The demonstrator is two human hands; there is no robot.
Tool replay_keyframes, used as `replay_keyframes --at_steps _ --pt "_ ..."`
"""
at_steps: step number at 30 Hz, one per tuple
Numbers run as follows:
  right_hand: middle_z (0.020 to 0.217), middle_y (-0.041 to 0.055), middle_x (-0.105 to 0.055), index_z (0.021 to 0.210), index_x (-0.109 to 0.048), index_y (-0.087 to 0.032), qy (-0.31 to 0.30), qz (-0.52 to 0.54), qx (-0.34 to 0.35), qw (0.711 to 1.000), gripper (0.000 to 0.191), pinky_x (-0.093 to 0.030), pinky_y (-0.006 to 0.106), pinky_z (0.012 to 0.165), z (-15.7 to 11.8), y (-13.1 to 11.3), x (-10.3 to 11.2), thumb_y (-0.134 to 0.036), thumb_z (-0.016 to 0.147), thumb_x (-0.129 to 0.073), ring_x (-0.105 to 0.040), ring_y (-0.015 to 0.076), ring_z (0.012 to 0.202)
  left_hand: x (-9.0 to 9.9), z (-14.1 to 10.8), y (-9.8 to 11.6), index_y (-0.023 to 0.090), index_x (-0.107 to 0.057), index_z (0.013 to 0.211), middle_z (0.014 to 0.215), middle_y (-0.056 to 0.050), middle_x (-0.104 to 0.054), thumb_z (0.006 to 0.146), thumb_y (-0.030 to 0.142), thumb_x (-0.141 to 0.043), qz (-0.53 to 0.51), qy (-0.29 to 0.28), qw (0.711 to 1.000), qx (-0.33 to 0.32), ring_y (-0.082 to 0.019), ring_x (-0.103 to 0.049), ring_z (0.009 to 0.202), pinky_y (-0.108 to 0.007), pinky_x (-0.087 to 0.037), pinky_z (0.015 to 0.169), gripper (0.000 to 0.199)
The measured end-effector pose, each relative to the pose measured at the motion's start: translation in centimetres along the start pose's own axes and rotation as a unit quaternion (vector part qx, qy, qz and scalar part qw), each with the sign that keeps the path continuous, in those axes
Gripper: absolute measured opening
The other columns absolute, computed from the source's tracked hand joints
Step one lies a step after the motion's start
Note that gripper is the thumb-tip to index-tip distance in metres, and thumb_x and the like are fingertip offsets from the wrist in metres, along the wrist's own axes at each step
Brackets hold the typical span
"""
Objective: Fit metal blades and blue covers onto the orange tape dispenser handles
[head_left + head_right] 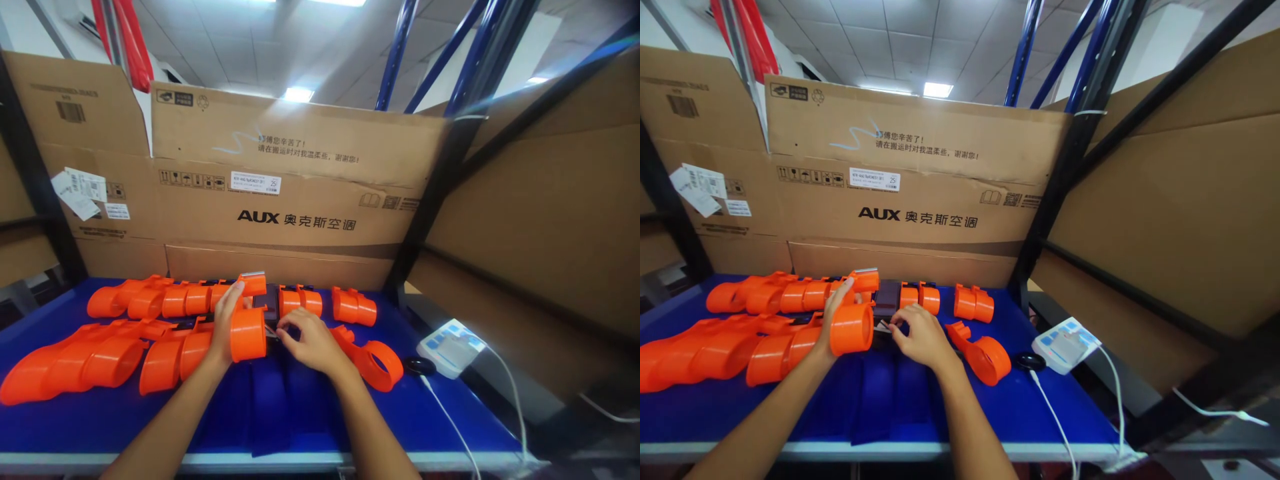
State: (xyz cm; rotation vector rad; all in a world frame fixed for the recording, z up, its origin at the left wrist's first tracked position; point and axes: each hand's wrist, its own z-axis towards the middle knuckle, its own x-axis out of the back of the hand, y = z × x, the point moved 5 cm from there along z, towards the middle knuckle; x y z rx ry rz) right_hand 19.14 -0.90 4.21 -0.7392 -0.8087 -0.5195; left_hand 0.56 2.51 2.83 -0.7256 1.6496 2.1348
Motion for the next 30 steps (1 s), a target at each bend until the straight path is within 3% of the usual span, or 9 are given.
replay_keyframes --at_steps 6,13,20,30 --pt "0.091 0.0044 -0.070 0.085 -0.069 -0.021 -0.049 -0.046 0.000 0.998 0.012 -0.043 0.031 0.080 0.2 -1.1 -0.8 -0.033 0.088 -0.067 -0.061 0.0209 0.090 0.0 0.2 -0.6 0.019 -0.054 0.067 0.055 0.006 -0.050 0.071 0.056 -0.078 0.003 0.002 1.000 0.015 -0.007 -0.043 0.045 -0.021 -0.039 0.047 0.044" --pt "0.091 0.0062 -0.066 0.085 -0.069 -0.019 -0.079 -0.108 -0.003 0.991 0.020 -0.037 0.031 0.076 0.6 -1.7 -1.8 -0.038 0.082 -0.072 -0.056 0.0214 0.089 -0.2 0.0 -0.6 0.018 -0.063 0.101 0.059 0.006 -0.054 0.069 0.055 -0.079 0.017 0.002 1.000 0.022 -0.009 -0.047 0.050 -0.021 -0.038 0.050 0.052" --pt "0.095 0.0078 -0.064 0.087 -0.070 -0.018 -0.103 -0.145 -0.010 0.984 0.025 -0.036 0.033 0.078 0.8 -1.8 -2.7 -0.042 0.079 -0.073 -0.053 0.0232 0.091 0.0 0.0 -0.5 0.018 -0.064 0.102 0.060 0.006 -0.052 0.071 0.053 -0.079 -0.001 0.010 1.000 0.010 -0.009 -0.047 0.051 -0.021 -0.039 0.052 0.050" --pt "0.090 0.0078 -0.064 0.079 -0.066 -0.018 -0.100 -0.151 0.011 0.983 0.017 -0.038 0.033 0.078 0.7 -2.0 -2.8 -0.034 0.083 -0.066 -0.053 0.0223 0.088 -0.1 -0.1 -0.8 0.017 -0.065 0.106 0.061 0.006 -0.052 0.074 0.055 -0.077 0.030 -0.002 1.000 0.002 -0.009 -0.046 0.053 -0.021 -0.038 0.053 0.050"
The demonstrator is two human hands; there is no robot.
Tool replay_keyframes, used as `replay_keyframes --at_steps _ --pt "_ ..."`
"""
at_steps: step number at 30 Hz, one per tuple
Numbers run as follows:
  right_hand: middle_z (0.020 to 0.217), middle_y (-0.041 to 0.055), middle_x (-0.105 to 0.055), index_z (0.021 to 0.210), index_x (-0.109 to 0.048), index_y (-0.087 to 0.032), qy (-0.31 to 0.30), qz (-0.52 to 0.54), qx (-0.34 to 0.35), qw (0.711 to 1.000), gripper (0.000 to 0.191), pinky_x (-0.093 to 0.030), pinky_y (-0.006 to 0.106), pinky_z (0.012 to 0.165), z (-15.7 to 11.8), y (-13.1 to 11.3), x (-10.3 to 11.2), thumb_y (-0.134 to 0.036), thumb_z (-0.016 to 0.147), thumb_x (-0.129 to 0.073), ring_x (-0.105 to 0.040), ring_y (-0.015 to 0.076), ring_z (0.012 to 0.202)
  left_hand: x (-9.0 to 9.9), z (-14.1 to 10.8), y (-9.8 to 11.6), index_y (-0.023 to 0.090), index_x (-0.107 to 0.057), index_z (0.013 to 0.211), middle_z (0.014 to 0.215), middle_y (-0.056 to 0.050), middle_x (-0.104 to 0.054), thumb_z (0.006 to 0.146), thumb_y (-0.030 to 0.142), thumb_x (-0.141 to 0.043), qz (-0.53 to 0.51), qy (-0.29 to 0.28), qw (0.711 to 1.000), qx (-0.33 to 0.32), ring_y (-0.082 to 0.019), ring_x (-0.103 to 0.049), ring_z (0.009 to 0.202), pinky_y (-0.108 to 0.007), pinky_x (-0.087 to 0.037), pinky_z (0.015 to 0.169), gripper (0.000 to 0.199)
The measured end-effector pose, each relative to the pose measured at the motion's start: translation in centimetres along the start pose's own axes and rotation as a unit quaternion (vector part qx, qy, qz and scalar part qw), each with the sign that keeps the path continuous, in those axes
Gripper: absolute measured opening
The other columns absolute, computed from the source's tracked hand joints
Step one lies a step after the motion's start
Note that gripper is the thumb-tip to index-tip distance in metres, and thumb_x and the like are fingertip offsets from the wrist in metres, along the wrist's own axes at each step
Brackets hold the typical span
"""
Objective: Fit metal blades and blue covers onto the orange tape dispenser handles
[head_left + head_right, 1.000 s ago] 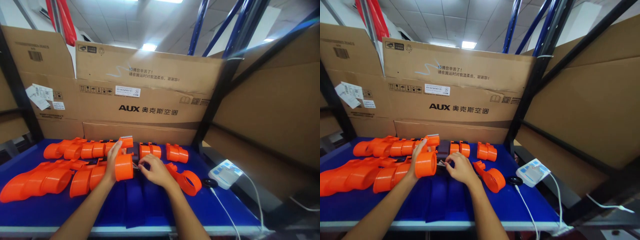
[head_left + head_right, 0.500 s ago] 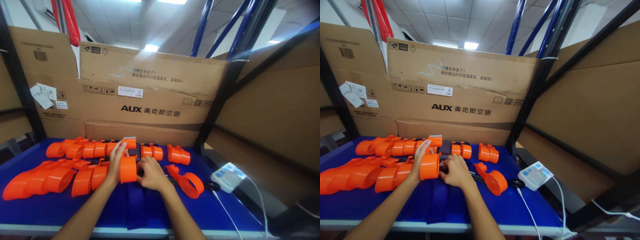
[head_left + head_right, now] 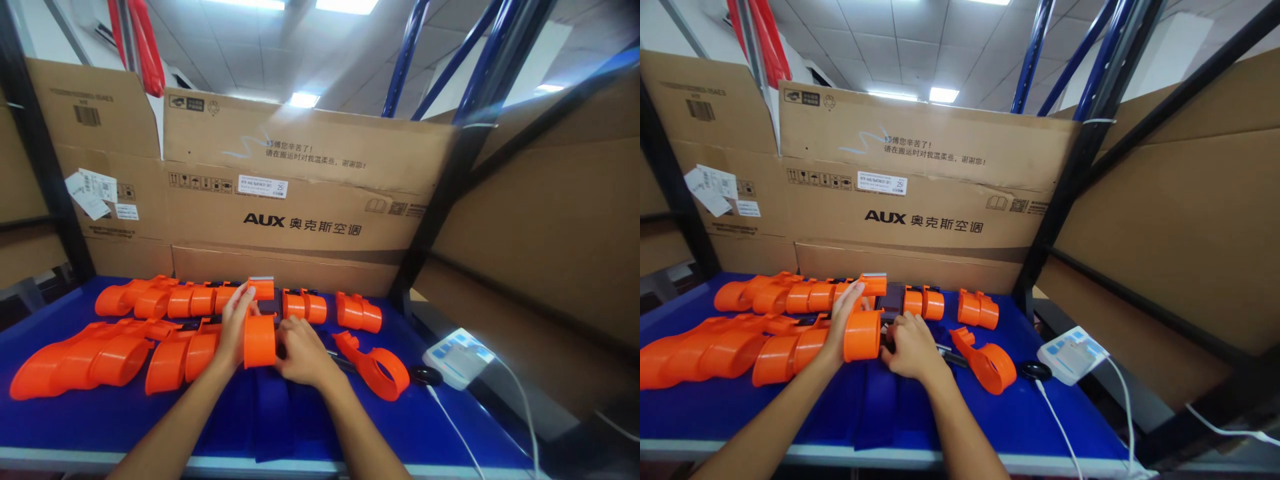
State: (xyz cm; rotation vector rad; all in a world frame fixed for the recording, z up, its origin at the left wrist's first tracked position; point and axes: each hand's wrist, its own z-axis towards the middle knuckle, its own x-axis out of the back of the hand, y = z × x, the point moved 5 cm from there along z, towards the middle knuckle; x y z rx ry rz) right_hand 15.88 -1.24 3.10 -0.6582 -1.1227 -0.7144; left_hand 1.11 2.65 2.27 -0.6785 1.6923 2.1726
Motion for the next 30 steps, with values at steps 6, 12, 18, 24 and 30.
replay_keyframes --at_steps 6,12,18,24,30 --pt "0.091 0.0062 -0.067 0.086 -0.066 -0.019 0.039 0.059 -0.026 0.997 0.015 -0.041 0.030 0.078 -0.2 0.8 0.7 -0.034 0.087 -0.066 -0.058 0.0201 0.087 -0.1 0.0 0.2 0.017 -0.064 0.109 0.058 0.005 -0.053 0.074 0.059 -0.075 0.018 -0.009 1.000 0.001 -0.010 -0.046 0.051 -0.021 -0.037 0.052 0.056" --pt "0.089 0.0045 -0.071 0.099 -0.066 -0.021 0.128 0.151 -0.085 0.977 0.016 -0.047 0.029 0.070 -0.9 3.2 1.6 -0.034 0.092 -0.060 -0.063 0.0185 0.077 -0.1 -0.1 0.0 0.016 -0.063 0.115 0.057 0.005 -0.055 0.074 0.059 -0.075 0.031 -0.006 0.999 0.013 -0.010 -0.048 0.050 -0.021 -0.038 0.052 0.061" --pt "0.101 0.0092 -0.071 0.112 -0.066 -0.022 0.339 0.171 -0.097 0.920 0.024 -0.052 0.037 0.080 -2.0 4.3 4.1 -0.034 0.092 -0.060 -0.064 0.0239 0.089 -0.7 -0.2 -0.9 0.016 -0.056 0.133 0.058 0.004 -0.062 0.074 0.056 -0.075 0.051 -0.031 0.998 0.023 -0.013 -0.054 0.052 -0.022 -0.041 0.057 0.073" --pt "0.102 0.0084 -0.071 0.117 -0.067 -0.023 0.406 0.194 -0.112 0.886 0.027 -0.053 0.038 0.082 -2.8 4.1 5.0 -0.035 0.093 -0.062 -0.065 0.0233 0.089 -1.4 -0.6 -1.6 0.014 -0.052 0.139 0.063 -0.001 -0.068 0.078 0.050 -0.073 0.116 -0.087 0.989 0.022 -0.019 -0.065 0.062 -0.028 -0.047 0.068 0.075" --pt "0.111 0.0083 -0.072 0.113 -0.068 -0.025 0.376 0.201 -0.050 0.903 0.020 -0.051 0.042 0.093 -2.2 3.0 5.0 -0.031 0.095 -0.060 -0.064 0.0251 0.104 -2.5 -1.4 -1.7 0.015 -0.053 0.137 0.062 -0.001 -0.068 0.080 0.045 -0.071 0.138 -0.162 0.977 0.027 -0.021 -0.067 0.062 -0.031 -0.048 0.071 0.067"
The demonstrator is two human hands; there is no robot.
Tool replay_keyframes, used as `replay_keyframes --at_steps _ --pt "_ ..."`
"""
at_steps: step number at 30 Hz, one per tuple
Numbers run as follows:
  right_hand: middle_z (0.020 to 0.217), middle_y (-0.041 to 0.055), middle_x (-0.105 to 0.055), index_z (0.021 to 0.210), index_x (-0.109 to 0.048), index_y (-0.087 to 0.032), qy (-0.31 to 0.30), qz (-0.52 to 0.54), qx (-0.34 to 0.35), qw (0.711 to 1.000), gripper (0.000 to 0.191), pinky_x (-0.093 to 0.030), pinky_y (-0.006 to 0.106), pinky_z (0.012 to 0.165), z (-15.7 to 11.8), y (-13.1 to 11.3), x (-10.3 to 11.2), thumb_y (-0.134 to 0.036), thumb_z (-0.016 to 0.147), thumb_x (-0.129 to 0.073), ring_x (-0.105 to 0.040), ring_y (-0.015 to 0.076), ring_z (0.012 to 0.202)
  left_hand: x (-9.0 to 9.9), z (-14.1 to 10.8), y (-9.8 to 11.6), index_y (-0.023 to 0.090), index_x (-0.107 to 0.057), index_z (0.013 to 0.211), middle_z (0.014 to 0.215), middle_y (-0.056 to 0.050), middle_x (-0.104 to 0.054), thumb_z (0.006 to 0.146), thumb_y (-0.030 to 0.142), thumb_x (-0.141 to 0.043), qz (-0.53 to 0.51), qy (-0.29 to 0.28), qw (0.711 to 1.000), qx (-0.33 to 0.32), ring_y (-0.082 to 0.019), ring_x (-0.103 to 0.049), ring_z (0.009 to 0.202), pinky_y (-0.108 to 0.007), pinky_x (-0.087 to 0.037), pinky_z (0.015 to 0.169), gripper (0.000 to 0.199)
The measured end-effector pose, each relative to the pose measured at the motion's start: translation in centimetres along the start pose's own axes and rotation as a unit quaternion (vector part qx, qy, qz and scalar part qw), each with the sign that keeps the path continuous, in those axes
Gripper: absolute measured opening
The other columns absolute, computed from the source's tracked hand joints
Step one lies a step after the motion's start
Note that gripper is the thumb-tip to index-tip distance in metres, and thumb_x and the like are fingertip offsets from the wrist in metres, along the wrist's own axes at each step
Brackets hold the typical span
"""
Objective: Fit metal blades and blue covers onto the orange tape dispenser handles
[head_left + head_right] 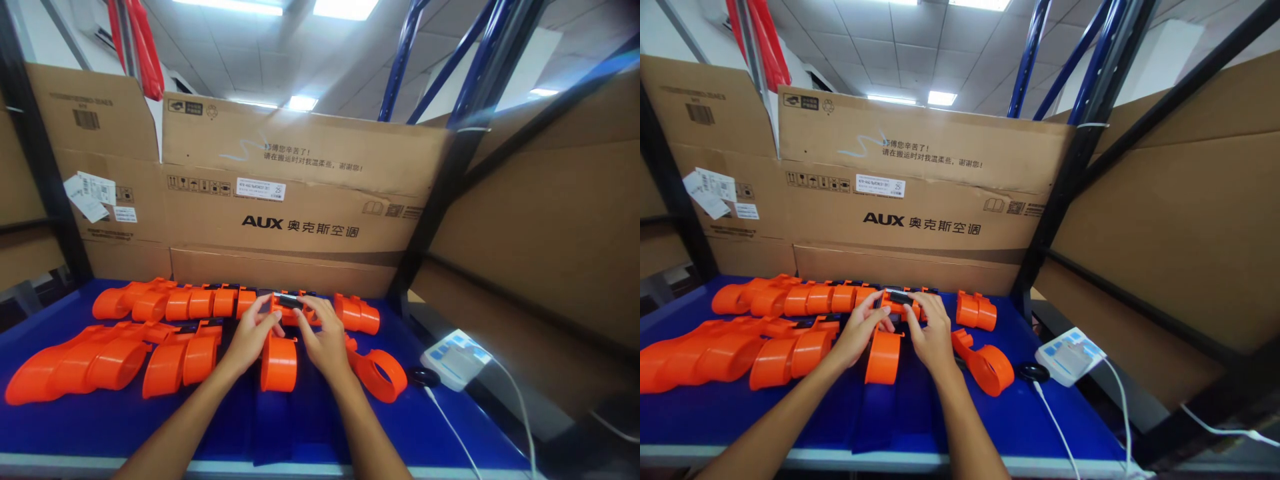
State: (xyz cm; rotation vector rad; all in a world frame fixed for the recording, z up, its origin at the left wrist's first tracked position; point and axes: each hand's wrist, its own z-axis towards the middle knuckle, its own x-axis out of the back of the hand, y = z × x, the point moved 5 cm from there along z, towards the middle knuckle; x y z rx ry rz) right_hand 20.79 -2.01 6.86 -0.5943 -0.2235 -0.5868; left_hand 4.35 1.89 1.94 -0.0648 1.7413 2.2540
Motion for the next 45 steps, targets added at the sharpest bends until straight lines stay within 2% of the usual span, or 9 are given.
replay_keyframes --at_steps 12,17,20,23,25,28,31,38,45 --pt "0.109 0.0096 -0.068 0.115 -0.070 -0.025 -0.054 0.025 -0.018 0.998 0.024 -0.052 0.041 0.090 -0.1 0.2 -0.5 -0.033 0.096 -0.058 -0.063 0.0255 0.103 -0.5 -0.2 -0.3 0.017 -0.052 0.135 0.063 0.000 -0.068 0.078 0.041 -0.071 -0.001 -0.027 0.999 0.018 -0.021 -0.067 0.062 -0.031 -0.048 0.069 0.065" --pt "0.109 0.0091 -0.071 0.123 -0.066 -0.024 -0.064 0.069 -0.067 0.993 0.031 -0.054 0.034 0.078 -0.2 1.1 -0.7 -0.037 0.096 -0.056 -0.066 0.0223 0.091 -0.2 -0.1 -0.8 0.017 -0.050 0.132 0.063 0.000 -0.069 0.074 0.030 -0.069 -0.010 -0.020 0.999 0.031 -0.020 -0.067 0.062 -0.030 -0.049 0.069 0.062" --pt "0.102 0.0085 -0.074 0.117 -0.067 -0.021 -0.041 0.086 -0.112 0.989 0.031 -0.054 0.033 0.076 -0.1 2.6 -0.1 -0.040 0.097 -0.052 -0.068 0.0222 0.088 0.2 0.0 -0.9 0.017 -0.050 0.127 0.066 0.000 -0.070 0.071 0.026 -0.068 -0.052 0.005 0.997 0.055 -0.019 -0.067 0.061 -0.029 -0.048 0.066 0.059" --pt "0.091 0.0081 -0.075 0.101 -0.070 -0.018 -0.039 0.013 -0.143 0.989 0.028 -0.053 0.033 0.072 0.0 4.4 0.8 -0.039 0.095 -0.052 -0.068 0.0227 0.081 0.6 0.1 -0.6 0.019 -0.051 0.119 0.071 -0.001 -0.072 0.069 0.027 -0.070 -0.099 0.039 0.992 0.070 -0.017 -0.065 0.057 -0.028 -0.047 0.062 0.055" --pt "0.087 0.0067 -0.075 0.096 -0.072 -0.019 -0.100 -0.084 -0.148 0.980 0.022 -0.051 0.031 0.071 -0.2 5.3 0.9 -0.033 0.093 -0.054 -0.068 0.0222 0.079 0.9 0.1 -0.4 0.019 -0.053 0.114 0.073 -0.001 -0.072 0.066 0.029 -0.073 -0.114 0.062 0.989 0.070 -0.015 -0.063 0.054 -0.027 -0.047 0.060 0.053" --pt "0.082 0.0056 -0.074 0.088 -0.074 -0.022 -0.188 -0.245 -0.160 0.938 0.011 -0.046 0.028 0.067 -0.8 6.2 1.0 -0.027 0.087 -0.064 -0.068 0.0220 0.081 1.1 0.3 -0.2 0.019 -0.056 0.108 0.075 -0.001 -0.072 0.064 0.030 -0.076 -0.113 0.065 0.989 0.068 -0.014 -0.062 0.051 -0.026 -0.046 0.056 0.049" --pt "0.077 0.0060 -0.071 0.085 -0.075 -0.025 -0.222 -0.329 -0.163 0.903 0.007 -0.043 0.028 0.061 -1.4 6.4 0.9 -0.031 0.083 -0.073 -0.069 0.0222 0.078 1.1 0.4 -0.1 0.019 -0.057 0.103 0.075 0.000 -0.071 0.064 0.031 -0.076 -0.106 0.055 0.991 0.060 -0.014 -0.061 0.049 -0.025 -0.046 0.054 0.045" --pt "0.081 0.0086 -0.072 0.086 -0.077 -0.025 -0.264 -0.378 -0.166 0.872 0.019 -0.045 0.030 0.062 -2.0 6.2 0.0 -0.042 0.080 -0.078 -0.071 0.0246 0.079 0.9 0.3 -0.2 0.019 -0.058 0.103 0.075 -0.001 -0.070 0.066 0.032 -0.077 -0.095 0.051 0.992 0.062 -0.014 -0.060 0.049 -0.026 -0.047 0.051 0.044" --pt "0.088 0.0111 -0.074 0.090 -0.077 -0.027 -0.277 -0.362 -0.175 0.873 0.011 -0.048 0.037 0.071 -2.3 5.7 -0.5 -0.032 0.080 -0.079 -0.070 0.0296 0.088 0.9 0.3 -0.1 0.019 -0.058 0.105 0.072 0.000 -0.069 0.067 0.033 -0.078 -0.087 0.049 0.993 0.057 -0.014 -0.061 0.050 -0.026 -0.048 0.053 0.045"
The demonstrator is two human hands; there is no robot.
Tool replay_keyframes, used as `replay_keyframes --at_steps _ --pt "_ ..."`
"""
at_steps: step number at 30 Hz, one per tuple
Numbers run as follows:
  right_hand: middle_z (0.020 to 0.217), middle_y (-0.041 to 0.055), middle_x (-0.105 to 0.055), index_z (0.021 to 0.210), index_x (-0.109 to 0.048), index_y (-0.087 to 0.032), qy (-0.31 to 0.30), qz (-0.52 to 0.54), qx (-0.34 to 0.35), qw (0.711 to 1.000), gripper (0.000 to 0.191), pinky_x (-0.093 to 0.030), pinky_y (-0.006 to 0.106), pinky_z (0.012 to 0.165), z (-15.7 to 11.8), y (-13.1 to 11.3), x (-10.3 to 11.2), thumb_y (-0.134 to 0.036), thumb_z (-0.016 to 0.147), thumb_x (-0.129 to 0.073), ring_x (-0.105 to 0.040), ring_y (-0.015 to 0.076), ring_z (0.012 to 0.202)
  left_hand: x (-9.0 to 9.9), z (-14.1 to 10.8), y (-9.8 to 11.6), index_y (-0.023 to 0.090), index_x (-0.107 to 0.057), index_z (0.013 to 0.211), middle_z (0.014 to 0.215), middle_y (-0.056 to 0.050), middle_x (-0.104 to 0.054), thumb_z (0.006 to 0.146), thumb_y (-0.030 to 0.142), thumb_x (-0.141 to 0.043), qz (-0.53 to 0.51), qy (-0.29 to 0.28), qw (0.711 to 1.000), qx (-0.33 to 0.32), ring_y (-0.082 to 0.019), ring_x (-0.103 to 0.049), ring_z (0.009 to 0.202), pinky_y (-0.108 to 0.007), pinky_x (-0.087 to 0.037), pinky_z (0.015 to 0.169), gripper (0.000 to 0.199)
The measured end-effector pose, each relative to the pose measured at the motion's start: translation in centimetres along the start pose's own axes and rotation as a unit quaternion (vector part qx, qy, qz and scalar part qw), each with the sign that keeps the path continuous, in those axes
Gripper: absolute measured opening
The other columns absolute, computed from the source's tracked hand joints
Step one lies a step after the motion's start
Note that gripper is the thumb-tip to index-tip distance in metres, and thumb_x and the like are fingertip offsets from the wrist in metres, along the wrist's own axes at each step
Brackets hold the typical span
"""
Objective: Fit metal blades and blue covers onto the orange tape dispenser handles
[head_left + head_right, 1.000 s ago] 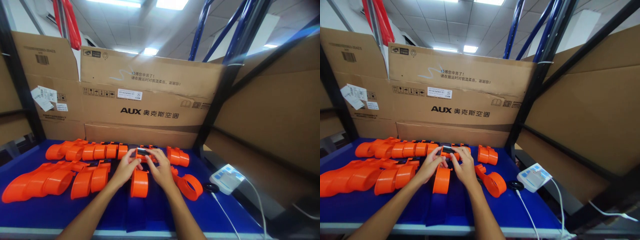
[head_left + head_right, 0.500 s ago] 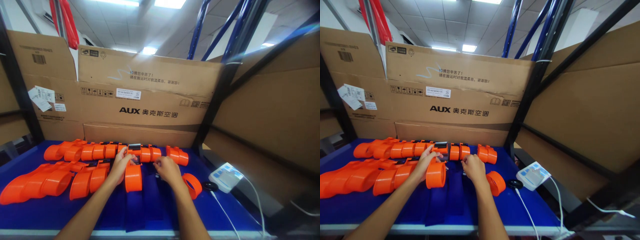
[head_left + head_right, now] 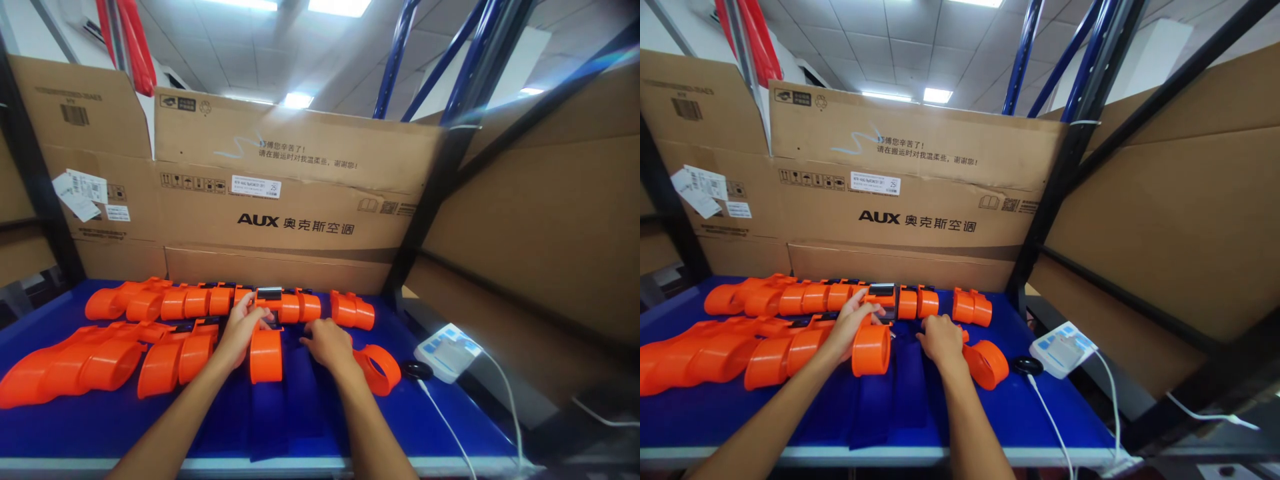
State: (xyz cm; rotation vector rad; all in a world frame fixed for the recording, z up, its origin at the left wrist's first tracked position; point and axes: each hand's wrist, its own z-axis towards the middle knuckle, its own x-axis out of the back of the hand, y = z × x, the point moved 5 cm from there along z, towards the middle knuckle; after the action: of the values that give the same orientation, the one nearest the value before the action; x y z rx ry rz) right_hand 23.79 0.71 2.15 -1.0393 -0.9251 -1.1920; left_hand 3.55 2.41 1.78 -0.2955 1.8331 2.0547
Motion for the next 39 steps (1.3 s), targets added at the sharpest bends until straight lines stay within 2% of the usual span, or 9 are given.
replay_keyframes --at_steps 4,10,16,21,27,33,36,37,39 --pt "0.091 0.0119 -0.073 0.089 -0.077 -0.026 -0.021 0.003 -0.002 1.000 0.008 -0.048 0.038 0.073 0.0 -0.1 0.1 -0.032 0.084 -0.074 -0.070 0.0302 0.092 0.2 0.1 -0.2 0.018 -0.058 0.109 0.073 0.000 -0.069 0.066 0.034 -0.079 -0.003 0.008 1.000 0.001 -0.014 -0.063 0.051 -0.026 -0.048 0.054 0.051" --pt "0.103 0.0134 -0.073 0.096 -0.077 -0.024 -0.076 0.001 -0.012 0.997 0.031 -0.048 0.036 0.081 0.4 -0.3 -0.5 -0.051 0.088 -0.067 -0.068 0.0294 0.102 0.2 0.3 -0.6 0.019 -0.054 0.111 0.078 0.000 -0.070 0.071 0.033 -0.076 0.024 -0.015 0.999 -0.015 -0.014 -0.062 0.049 -0.026 -0.047 0.053 0.048" --pt "0.105 0.0127 -0.072 0.100 -0.077 -0.024 -0.080 0.004 -0.010 0.997 0.025 -0.047 0.035 0.083 0.5 -0.3 -0.8 -0.044 0.087 -0.069 -0.067 0.0284 0.102 0.1 0.2 -0.5 0.018 -0.052 0.116 0.076 -0.001 -0.069 0.074 0.032 -0.073 0.044 -0.025 0.998 -0.031 -0.014 -0.063 0.050 -0.026 -0.048 0.055 0.050" --pt "0.100 0.0127 -0.073 0.094 -0.076 -0.021 -0.068 0.002 0.000 0.998 0.023 -0.047 0.033 0.078 0.4 -0.2 -0.2 -0.042 0.088 -0.066 -0.068 0.0275 0.097 0.0 0.2 -0.4 0.017 -0.051 0.117 0.077 -0.001 -0.069 0.074 0.033 -0.073 0.042 -0.025 0.998 -0.035 -0.015 -0.063 0.052 -0.027 -0.049 0.056 0.050" --pt "0.097 0.0114 -0.074 0.101 -0.074 -0.023 -0.032 0.049 -0.020 0.998 0.025 -0.045 0.031 0.071 0.5 0.6 0.0 -0.037 0.082 -0.069 -0.069 0.0277 0.095 0.2 0.3 -0.5 0.016 -0.051 0.119 0.077 -0.002 -0.070 0.077 0.032 -0.071 0.054 -0.021 0.998 -0.039 -0.014 -0.065 0.052 -0.026 -0.050 0.058 0.048" --pt "0.078 0.0071 -0.074 0.088 -0.072 -0.020 0.024 0.121 -0.020 0.992 0.015 -0.042 0.028 0.062 0.9 1.2 0.3 -0.018 0.075 -0.066 -0.068 0.0224 0.072 0.4 0.4 -0.7 0.017 -0.050 0.120 0.076 -0.002 -0.070 0.077 0.034 -0.072 0.050 -0.021 0.998 -0.036 -0.015 -0.064 0.051 -0.027 -0.050 0.057 0.051" --pt "0.073 0.0048 -0.072 0.086 -0.071 -0.020 0.087 0.231 -0.013 0.969 0.011 -0.045 0.029 0.064 1.1 1.2 1.0 -0.020 0.076 -0.066 -0.067 0.0211 0.068 0.4 0.4 -0.6 0.017 -0.051 0.119 0.077 -0.002 -0.070 0.076 0.038 -0.075 0.050 -0.013 0.998 -0.035 -0.015 -0.065 0.053 -0.026 -0.051 0.056 0.053" --pt "0.075 0.0045 -0.073 0.090 -0.070 -0.019 0.111 0.293 -0.010 0.950 0.013 -0.047 0.030 0.064 1.1 1.1 1.2 -0.023 0.078 -0.066 -0.067 0.0209 0.068 0.4 0.4 -0.5 0.017 -0.052 0.119 0.077 -0.002 -0.070 0.076 0.040 -0.076 0.051 -0.011 0.998 -0.035 -0.015 -0.065 0.054 -0.026 -0.051 0.056 0.054" --pt "0.078 0.0047 -0.073 0.100 -0.070 -0.019 0.130 0.433 -0.003 0.892 0.022 -0.051 0.031 0.063 1.1 0.8 1.4 -0.031 0.082 -0.065 -0.067 0.0206 0.068 0.3 0.4 -0.4 0.016 -0.053 0.118 0.077 -0.002 -0.070 0.076 0.043 -0.077 0.051 -0.010 0.998 -0.039 -0.015 -0.066 0.054 -0.026 -0.051 0.056 0.055"
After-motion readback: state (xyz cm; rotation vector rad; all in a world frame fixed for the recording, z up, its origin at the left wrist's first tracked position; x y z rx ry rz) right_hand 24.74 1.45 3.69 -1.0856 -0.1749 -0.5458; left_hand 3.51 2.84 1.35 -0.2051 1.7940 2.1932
